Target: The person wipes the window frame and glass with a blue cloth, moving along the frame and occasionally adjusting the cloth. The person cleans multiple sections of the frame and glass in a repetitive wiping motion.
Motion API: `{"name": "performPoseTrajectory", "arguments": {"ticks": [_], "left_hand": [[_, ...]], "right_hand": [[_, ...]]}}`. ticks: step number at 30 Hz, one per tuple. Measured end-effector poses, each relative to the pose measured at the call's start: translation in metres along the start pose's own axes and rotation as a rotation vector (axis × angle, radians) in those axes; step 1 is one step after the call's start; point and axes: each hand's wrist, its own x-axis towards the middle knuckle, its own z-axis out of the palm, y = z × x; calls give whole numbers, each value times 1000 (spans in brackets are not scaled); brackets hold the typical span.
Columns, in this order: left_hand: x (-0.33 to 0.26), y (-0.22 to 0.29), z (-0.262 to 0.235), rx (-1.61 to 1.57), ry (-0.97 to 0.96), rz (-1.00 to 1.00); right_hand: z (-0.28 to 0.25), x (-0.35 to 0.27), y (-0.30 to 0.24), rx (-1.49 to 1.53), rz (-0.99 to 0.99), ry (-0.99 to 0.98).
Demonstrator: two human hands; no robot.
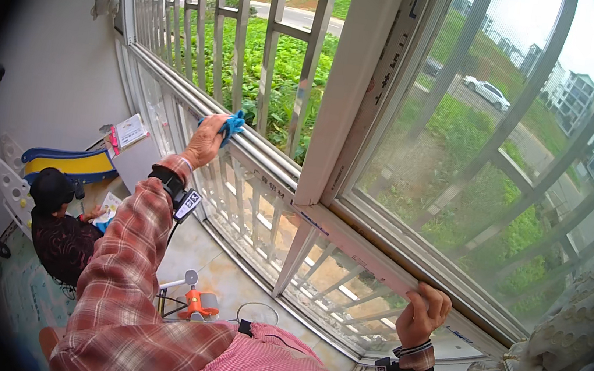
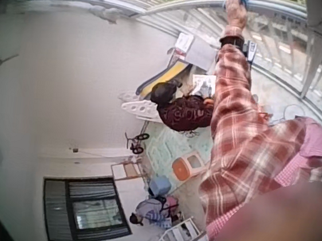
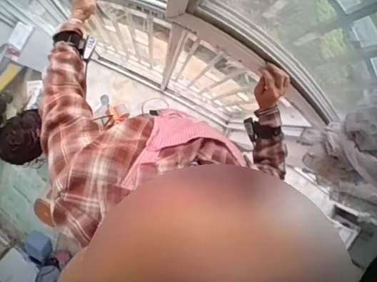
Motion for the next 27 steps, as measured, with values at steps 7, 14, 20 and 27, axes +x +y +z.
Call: {"name": "performPoseTrajectory", "arguments": {"ticks": [7, 14, 20, 27], "left_hand": [[5, -129, -11, 199, 8, -280], [16, -138, -10, 299, -19, -317], [16, -90, -8, 219, -12, -258], [11, 27, 13, 1, -19, -11]], "right_hand": [[5, -10, -12, -95, 119, 15], [11, -5, -20, -109, 130, 84], [17, -7, -23, -115, 172, 135], [20, -7, -24, -99, 185, 167]]}}
